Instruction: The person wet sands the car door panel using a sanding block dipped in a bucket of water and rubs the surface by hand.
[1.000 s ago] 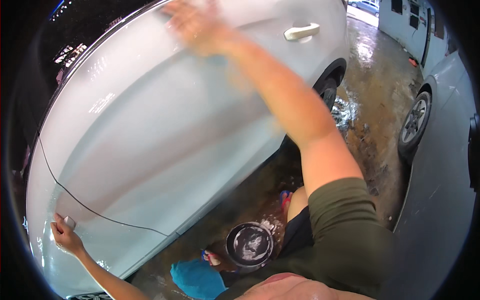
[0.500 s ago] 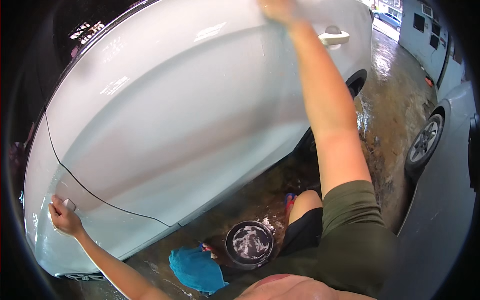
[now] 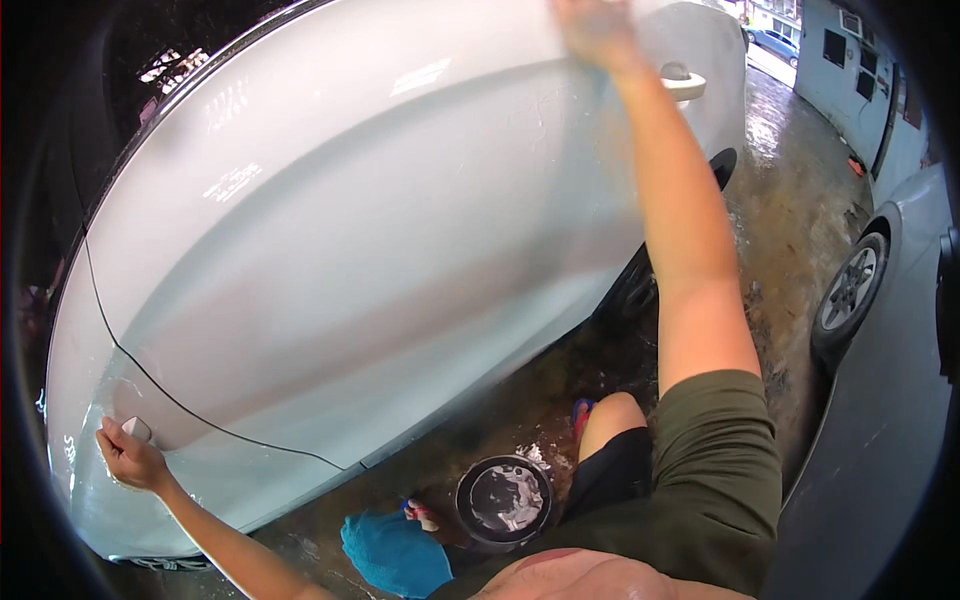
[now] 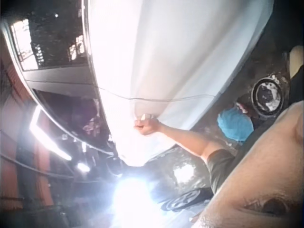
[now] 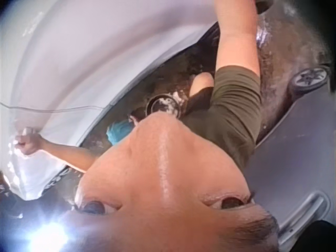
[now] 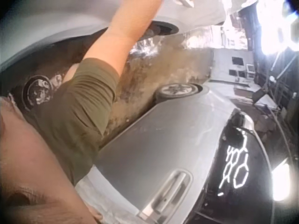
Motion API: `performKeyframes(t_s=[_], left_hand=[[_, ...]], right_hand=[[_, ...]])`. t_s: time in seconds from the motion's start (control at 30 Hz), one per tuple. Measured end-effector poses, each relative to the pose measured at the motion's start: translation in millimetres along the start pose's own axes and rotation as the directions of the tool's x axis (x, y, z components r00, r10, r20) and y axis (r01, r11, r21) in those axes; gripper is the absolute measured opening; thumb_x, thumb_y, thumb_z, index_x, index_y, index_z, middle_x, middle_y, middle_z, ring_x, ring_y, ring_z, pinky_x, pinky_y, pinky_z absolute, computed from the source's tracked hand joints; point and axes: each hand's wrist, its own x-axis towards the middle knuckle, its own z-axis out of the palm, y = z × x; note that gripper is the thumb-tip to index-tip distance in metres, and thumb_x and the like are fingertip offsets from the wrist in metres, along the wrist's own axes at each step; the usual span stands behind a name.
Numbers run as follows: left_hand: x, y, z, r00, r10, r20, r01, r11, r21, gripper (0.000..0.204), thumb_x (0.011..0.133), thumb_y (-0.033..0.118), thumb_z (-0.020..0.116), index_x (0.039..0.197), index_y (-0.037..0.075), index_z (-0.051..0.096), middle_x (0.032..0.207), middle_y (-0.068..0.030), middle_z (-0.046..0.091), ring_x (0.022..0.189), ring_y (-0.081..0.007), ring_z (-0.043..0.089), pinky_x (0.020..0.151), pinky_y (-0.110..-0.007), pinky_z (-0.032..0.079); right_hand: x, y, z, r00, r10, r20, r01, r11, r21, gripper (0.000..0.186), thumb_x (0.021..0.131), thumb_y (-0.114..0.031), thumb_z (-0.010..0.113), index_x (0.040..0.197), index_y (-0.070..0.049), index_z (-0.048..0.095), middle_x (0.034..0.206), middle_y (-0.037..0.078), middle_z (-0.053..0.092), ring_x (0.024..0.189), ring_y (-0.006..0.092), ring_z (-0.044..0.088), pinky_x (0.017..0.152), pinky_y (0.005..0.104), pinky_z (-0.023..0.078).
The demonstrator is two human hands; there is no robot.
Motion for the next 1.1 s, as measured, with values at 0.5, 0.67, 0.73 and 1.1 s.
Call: performKeyframes(t_s=[0.5,0.67,0.73,1.1], left_hand=[[-2.2,8.0,-4.8,0.999,0.006,-0.040,-0.007,0.999,-0.042,0.047,0.105,0.038,0.053,0.073,0.003,0.050,0.061,-0.0077,0.043,0.059,-0.0180,0.042,0.057,-0.035,0.038],[-5.3,25.6,15.2,0.995,0.026,-0.098,-0.031,0.998,-0.046,0.047,0.105,0.036,0.055,0.073,0.003,0.051,0.060,-0.0078,0.043,0.058,-0.0186,0.042,0.056,-0.036,0.037],[-2.6,12.4,-8.1,0.996,0.028,-0.079,-0.024,0.999,0.040,0.047,0.105,0.037,0.055,0.072,0.002,0.051,0.060,-0.0080,0.043,0.058,-0.0189,0.041,0.056,-0.036,0.037],[-0.7,26.1,-7.8,0.994,0.092,-0.058,-0.096,0.993,-0.068,0.044,0.104,0.034,0.054,0.072,0.004,0.050,0.061,-0.0112,0.047,0.057,-0.0230,0.045,0.057,-0.038,0.039]], right_hand=[[-49.2,-49.6,22.8,0.926,-0.378,-0.017,0.370,0.913,-0.171,0.049,0.110,-0.033,0.037,0.150,-0.007,0.049,0.149,0.021,0.051,0.143,0.0369,0.043,0.121,0.0425,0.031],[30.6,60.2,6.3,0.972,-0.236,0.014,0.202,0.798,-0.567,0.055,0.107,-0.033,0.036,0.150,0.000,0.041,0.153,0.026,0.045,0.144,0.0420,0.041,0.120,0.0501,0.031],[-28.7,-51.8,40.2,0.969,-0.243,0.033,0.243,0.932,-0.270,0.058,0.107,-0.029,0.035,0.151,0.009,0.037,0.154,0.030,0.041,0.145,0.0421,0.038,0.123,0.0488,0.027],[27.3,48.5,50.2,0.942,-0.333,-0.037,0.282,0.848,-0.449,0.048,0.107,-0.038,0.037,0.131,-0.005,0.061,0.152,0.018,0.049,0.129,0.0363,0.055,0.114,0.0590,0.035]])
